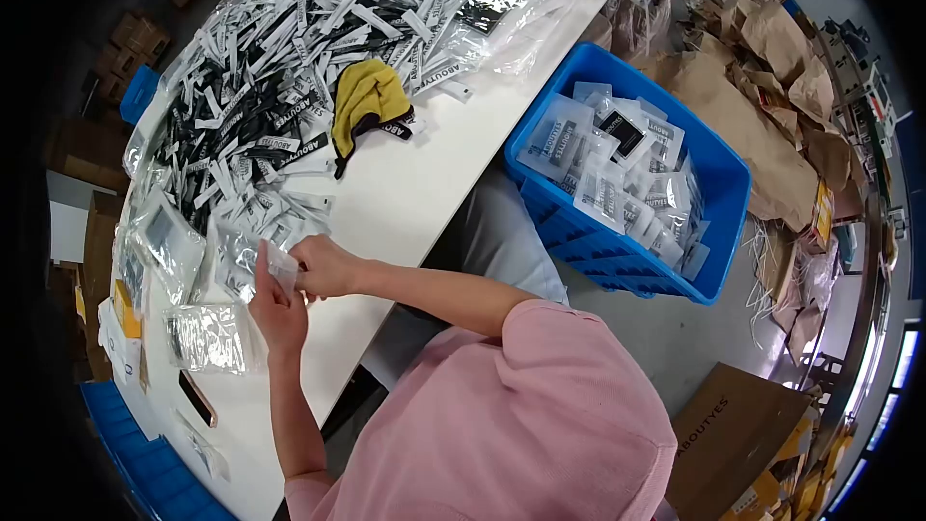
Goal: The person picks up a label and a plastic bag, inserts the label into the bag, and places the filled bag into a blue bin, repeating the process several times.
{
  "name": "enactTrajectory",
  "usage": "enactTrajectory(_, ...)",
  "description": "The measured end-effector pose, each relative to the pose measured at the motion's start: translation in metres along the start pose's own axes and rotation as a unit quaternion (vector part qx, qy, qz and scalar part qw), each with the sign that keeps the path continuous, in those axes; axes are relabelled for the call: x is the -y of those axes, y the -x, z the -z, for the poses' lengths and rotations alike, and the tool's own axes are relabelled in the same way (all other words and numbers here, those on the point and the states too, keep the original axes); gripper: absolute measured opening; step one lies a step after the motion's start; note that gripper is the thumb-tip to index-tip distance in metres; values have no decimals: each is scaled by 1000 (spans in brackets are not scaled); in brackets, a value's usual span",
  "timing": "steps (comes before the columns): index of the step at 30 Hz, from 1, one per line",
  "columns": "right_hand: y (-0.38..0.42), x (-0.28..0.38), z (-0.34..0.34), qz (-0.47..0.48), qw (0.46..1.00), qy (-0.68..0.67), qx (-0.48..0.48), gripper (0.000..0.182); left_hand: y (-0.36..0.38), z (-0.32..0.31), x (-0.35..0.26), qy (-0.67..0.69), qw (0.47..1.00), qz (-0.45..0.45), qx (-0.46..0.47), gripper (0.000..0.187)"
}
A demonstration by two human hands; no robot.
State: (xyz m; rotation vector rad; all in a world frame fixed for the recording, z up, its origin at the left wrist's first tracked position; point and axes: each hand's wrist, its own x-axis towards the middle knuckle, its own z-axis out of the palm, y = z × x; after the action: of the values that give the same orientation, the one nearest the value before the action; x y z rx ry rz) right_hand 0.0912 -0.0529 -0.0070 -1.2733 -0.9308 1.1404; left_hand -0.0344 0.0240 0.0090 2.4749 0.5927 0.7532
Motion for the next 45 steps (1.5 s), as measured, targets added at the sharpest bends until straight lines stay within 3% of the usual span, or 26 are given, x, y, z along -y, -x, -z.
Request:
enactTrajectory(1, -7, -8, 1, -1, 1000, -1, 1, 16, 1, -2, 1, -55, 994, -91, 9, 74)
enactTrajectory(3, -24, -23, -1, 117, 977, 89, -154, 13, 0, -3, -7, -25, 998, -55, 9, 74)
enactTrajectory(4, -26, -24, 0, 117, 964, 169, -168, 15, -2, -2, -12, -12, 999, 6, 41, 74)
enactTrajectory(5, -23, -26, -2, 119, 965, 167, -163, 15, -3, 0, -13, 1, 995, 66, 72, 74)
enactTrajectory(7, -17, -23, -2, 94, 992, 44, -70, 21, -3, 3, -7, -9, 996, 61, 61, 74)
enactTrajectory(8, -21, -28, -3, 93, 992, 44, -69, 21, -2, 2, -4, 0, 997, 45, 61, 73)
enactTrajectory(10, -28, -37, -3, 116, 970, 203, -67, 16, 4, -2, -10, -16, 995, -1, 97, 71)
enactTrajectory(13, -27, -41, -4, 105, 980, 137, -100, 18, 4, 7, -22, 6, 990, 23, 136, 71)
enactTrajectory(14, -25, -41, -2, 104, 980, 135, -98, 18, 2, 13, -23, 70, 989, 28, 127, 72)
enactTrajectory(15, -22, -40, 2, 87, 990, 105, -47, 15, -1, 20, -21, 133, 984, 35, 115, 72)
enactTrajectory(16, -19, -37, 6, 71, 995, 73, 8, 12, -7, 30, -17, 99, 990, -1, 99, 73)
enactTrajectory(18, -15, -31, 8, 81, 993, 78, 25, 9, -25, 45, -17, -49, 986, -142, 71, 73)
enactTrajectory(19, -14, -29, 6, 101, 991, 88, 30, 10, -28, 49, -9, -95, 980, -147, 95, 73)
enactTrajectory(21, -11, -20, 6, 108, 983, 142, 42, 12, -33, 56, 5, 13, 971, -14, 238, 69)
enactTrajectory(22, -10, -15, 9, 96, 977, 187, 45, 13, -34, 57, 12, 72, 966, 53, 243, 52)
enactTrajectory(25, -10, -24, 17, -4, 999, -19, 51, 28, -33, 57, 27, 121, 942, 198, 241, 13)
enactTrajectory(29, 0, -10, 13, 1, 995, -83, 61, 33, -23, 47, 38, 208, 915, 264, 225, 14)
enactTrajectory(31, 0, -8, 9, 73, 984, 162, 21, 31, -22, 45, 27, 247, 907, 247, 236, 16)
enactTrajectory(39, 6, 3, 8, 79, 977, 198, 11, 28, -10, 39, 37, 240, 937, 200, 153, 14)
enactTrajectory(41, 8, -2, 13, 81, 982, 169, 26, 26, -8, 40, 43, 236, 954, 172, 62, 10)
enactTrajectory(43, 9, -6, 14, 145, 944, 296, 33, 19, -14, 51, 16, 27, 997, 2, 76, 2)
enactTrajectory(44, 9, -5, 11, 145, 943, 297, 38, 19, -15, 52, 9, -80, 987, -100, 99, 7)
enactTrajectory(45, 9, -3, 6, 177, 922, 344, 25, 17, -13, 47, 5, -87, 979, -110, 151, 9)
